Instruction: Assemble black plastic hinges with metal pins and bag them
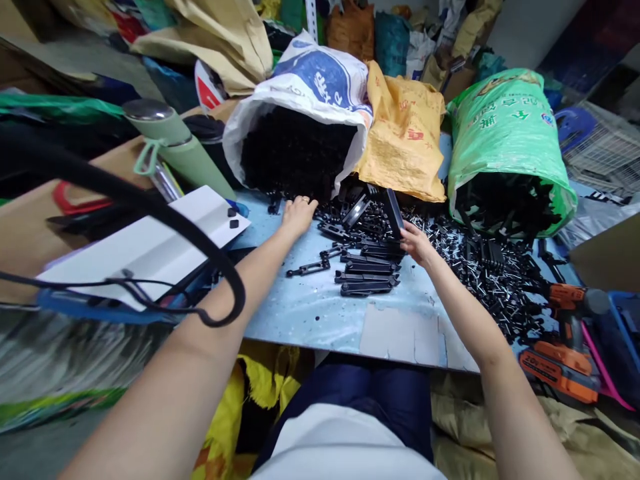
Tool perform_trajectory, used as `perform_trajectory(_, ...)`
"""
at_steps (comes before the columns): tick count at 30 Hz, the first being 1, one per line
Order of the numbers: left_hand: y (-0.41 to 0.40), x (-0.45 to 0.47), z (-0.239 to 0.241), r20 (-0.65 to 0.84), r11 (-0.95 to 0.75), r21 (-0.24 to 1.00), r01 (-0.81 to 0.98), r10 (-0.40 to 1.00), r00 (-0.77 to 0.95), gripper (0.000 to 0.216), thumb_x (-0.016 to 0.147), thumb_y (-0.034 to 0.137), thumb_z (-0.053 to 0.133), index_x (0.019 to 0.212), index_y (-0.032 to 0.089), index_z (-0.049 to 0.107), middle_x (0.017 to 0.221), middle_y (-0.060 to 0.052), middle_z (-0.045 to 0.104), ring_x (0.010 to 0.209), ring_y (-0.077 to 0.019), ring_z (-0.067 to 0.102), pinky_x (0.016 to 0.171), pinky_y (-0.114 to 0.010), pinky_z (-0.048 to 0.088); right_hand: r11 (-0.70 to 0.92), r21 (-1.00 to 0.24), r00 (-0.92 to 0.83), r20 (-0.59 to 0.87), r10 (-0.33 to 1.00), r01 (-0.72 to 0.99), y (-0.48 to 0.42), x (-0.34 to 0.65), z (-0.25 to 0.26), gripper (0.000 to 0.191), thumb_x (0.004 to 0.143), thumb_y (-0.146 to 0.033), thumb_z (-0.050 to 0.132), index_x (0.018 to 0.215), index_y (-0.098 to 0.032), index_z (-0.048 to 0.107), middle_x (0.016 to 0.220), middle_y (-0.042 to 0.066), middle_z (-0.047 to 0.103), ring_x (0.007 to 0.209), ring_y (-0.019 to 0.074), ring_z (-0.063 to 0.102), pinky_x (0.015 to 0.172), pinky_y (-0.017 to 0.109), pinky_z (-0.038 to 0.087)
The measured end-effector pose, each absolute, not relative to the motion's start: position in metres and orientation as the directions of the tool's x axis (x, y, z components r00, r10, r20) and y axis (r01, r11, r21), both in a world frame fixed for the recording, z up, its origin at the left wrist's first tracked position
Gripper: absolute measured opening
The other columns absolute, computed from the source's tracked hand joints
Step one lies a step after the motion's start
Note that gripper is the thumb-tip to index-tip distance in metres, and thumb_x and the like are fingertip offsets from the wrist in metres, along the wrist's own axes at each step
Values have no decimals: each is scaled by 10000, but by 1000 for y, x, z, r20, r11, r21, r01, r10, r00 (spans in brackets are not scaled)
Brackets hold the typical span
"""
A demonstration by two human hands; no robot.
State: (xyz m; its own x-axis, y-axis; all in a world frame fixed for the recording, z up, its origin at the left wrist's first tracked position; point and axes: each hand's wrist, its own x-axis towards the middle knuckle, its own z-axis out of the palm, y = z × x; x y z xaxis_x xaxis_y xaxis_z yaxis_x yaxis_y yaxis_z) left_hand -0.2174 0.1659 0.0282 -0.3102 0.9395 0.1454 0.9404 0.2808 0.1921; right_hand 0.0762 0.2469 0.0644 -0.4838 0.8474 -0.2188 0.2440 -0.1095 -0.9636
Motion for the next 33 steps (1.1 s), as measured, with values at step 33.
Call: perform_trajectory(33,2,-39,16,474,-300,670,679,877,-80,169,843,310,489,949,192,546,906,-64,639,894,-198,609,783,-338,496,684,-254,-718,-66,693,684,69,173,45,401,822,-363,546,1180,-183,538,1145,138,550,1037,259,523,881,405,446)
